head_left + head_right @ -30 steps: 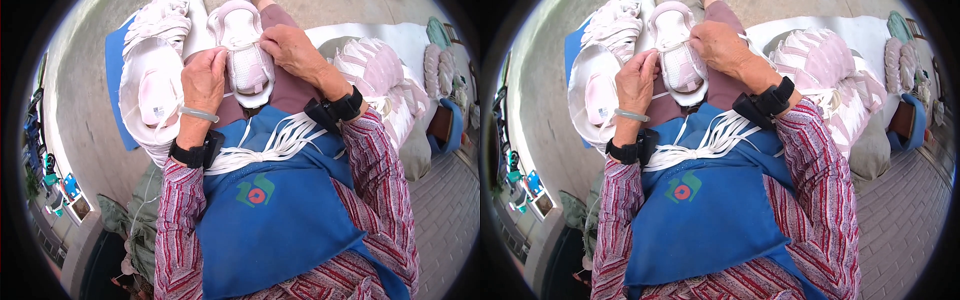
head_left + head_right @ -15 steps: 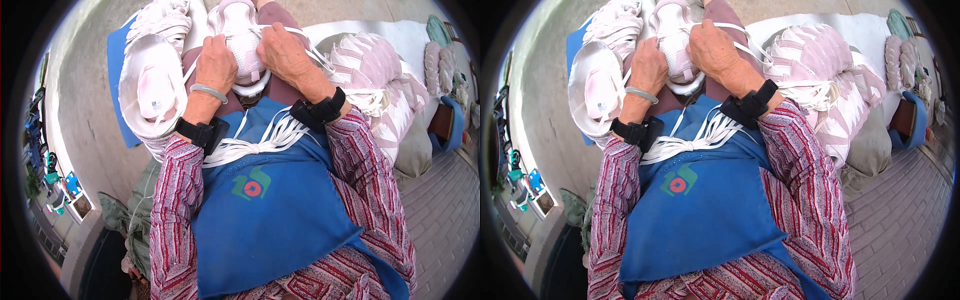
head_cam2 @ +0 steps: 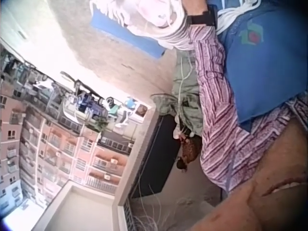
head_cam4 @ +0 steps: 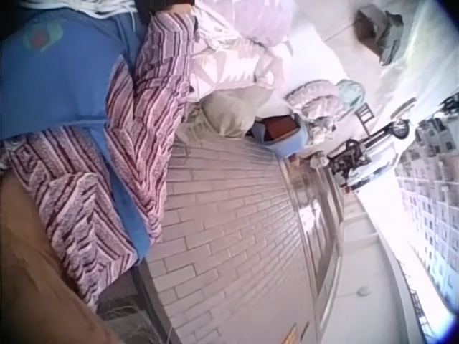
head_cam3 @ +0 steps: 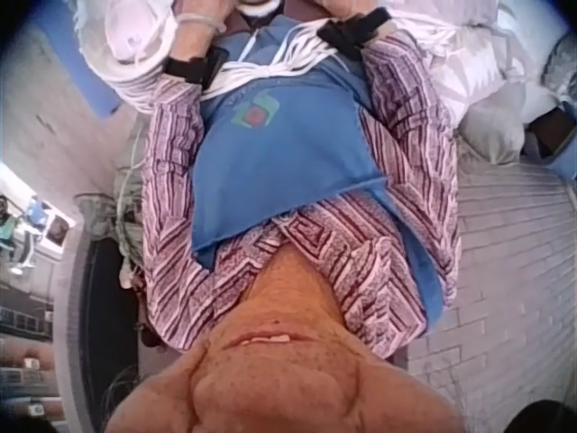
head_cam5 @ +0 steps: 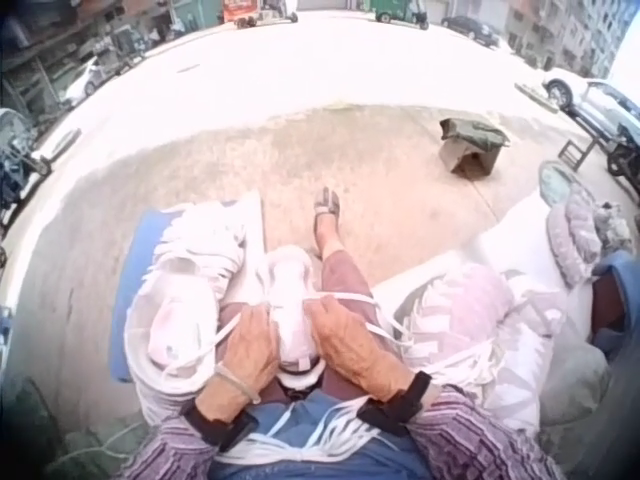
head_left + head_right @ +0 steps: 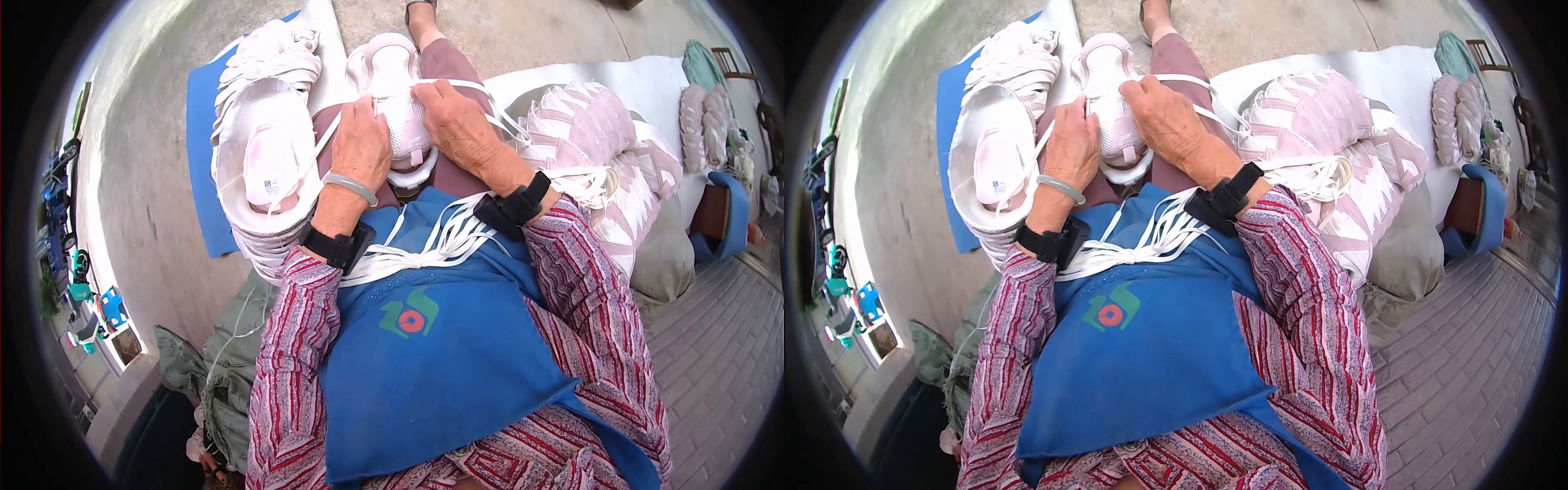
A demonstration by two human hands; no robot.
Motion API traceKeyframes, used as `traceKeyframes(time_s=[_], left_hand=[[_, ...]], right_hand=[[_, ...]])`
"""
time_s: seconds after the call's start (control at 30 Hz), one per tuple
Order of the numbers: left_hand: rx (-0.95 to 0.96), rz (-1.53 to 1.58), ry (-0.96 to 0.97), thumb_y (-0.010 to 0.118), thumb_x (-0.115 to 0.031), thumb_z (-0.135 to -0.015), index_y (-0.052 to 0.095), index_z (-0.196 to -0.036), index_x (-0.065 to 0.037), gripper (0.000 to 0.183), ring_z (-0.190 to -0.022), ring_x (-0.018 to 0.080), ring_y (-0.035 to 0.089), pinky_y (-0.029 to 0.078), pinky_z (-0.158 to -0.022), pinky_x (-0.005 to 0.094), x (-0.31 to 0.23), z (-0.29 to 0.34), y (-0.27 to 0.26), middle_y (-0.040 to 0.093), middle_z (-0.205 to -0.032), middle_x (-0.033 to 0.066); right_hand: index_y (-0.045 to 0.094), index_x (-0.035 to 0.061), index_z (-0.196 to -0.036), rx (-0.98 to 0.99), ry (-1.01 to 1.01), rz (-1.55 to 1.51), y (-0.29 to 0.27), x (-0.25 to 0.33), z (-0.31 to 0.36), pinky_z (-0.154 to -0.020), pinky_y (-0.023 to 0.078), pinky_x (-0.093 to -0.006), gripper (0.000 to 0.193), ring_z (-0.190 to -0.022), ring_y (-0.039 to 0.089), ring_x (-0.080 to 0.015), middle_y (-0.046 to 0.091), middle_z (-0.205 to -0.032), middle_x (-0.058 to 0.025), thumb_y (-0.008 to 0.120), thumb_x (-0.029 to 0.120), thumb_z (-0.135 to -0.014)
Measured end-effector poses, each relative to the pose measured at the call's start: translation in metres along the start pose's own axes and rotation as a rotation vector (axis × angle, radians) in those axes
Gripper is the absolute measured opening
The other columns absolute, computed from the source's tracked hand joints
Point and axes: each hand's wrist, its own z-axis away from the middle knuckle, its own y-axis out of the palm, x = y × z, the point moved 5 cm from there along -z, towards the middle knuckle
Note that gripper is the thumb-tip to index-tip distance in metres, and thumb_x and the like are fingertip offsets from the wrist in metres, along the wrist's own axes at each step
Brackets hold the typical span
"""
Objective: Lacing a pair of white and pink sneakers by hand.
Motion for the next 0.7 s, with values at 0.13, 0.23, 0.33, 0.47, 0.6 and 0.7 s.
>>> traceKeyframes(time_s=[0.13,0.23,0.33,0.47,0.6,0.7], left_hand=[[0.029,0.051,-0.051,0.052,-0.012,-0.09,0.047,-0.12,0.007,0.036,-0.101,0.0405,0.052,0.043,-0.088,0.0452,0.005,0.003,0.0,0.052,-0.106,0.0265],[0.004,0.073,-0.03,0.054,-0.013,-0.089,0.046,-0.121,0.007,0.038,-0.101,0.0403,0.052,0.042,-0.087,0.045,0.0,0.004,0.002,0.052,-0.107,0.0259],[-0.002,0.113,-0.008,0.056,-0.013,-0.088,0.043,-0.123,0.005,0.041,-0.101,0.0422,0.053,0.045,-0.086,0.0454,0.002,0.001,0.001,0.05,-0.11,0.0267],[-0.094,0.119,0.154,0.059,-0.011,-0.084,0.044,-0.122,0.005,0.044,-0.098,0.0417,0.053,0.045,-0.085,0.0436,0.015,-0.002,-0.01,0.05,-0.109,0.0262],[-0.074,0.32,-0.034,0.059,-0.01,-0.084,0.05,-0.112,0.003,0.032,-0.09,0.0366,0.056,0.045,-0.08,0.0391,0.014,-0.013,-0.005,0.057,-0.1,0.0216],[-0.162,0.233,0.081,0.052,-0.002,-0.085,0.051,-0.105,0.003,0.02,-0.089,0.0399,0.054,0.044,-0.079,0.0429,0.008,-0.009,-0.009,0.054,-0.095,0.0242]], right_hand=[[0.055,0.0067,-0.108,0.154,0.057,0.092,0.006,0.006,0.0,-0.069,0.053,-0.036,0.027,-0.084,0.063,-0.0309,0.057,-0.096,-0.0129,0.054,0.003,-0.081],[0.061,0.006,-0.09,0.069,-0.038,0.313,-0.005,0.012,-0.013,-0.063,0.052,-0.0343,0.013,-0.074,0.063,-0.0251,0.056,-0.091,-0.0097,0.058,0.007,-0.078],[0.061,0.0054,-0.086,0.074,-0.126,0.156,-0.009,0.014,-0.023,-0.062,0.051,-0.0348,0.009,-0.073,0.062,-0.0259,0.054,-0.089,-0.0089,0.059,0.007,-0.078],[0.058,0.0023,-0.092,0.075,-0.13,-0.484,-0.02,0.072,-0.025,-0.069,0.049,-0.0358,0.01,-0.077,0.059,-0.0303,0.053,-0.089,-0.0117,0.059,0.006,-0.083],[0.054,0.0057,-0.09,0.04,0.134,-0.199,0.0,0.024,-0.026,-0.059,0.05,-0.043,0.008,-0.074,0.06,-0.0356,0.055,-0.086,-0.0148,0.055,0.012,-0.086],[0.055,0.008,-0.087,-0.022,0.075,-0.059,0.003,0.032,-0.029,-0.055,0.05,-0.0419,0.008,-0.068,0.061,-0.0329,0.056,-0.08,-0.0127,0.057,0.015,-0.085]])
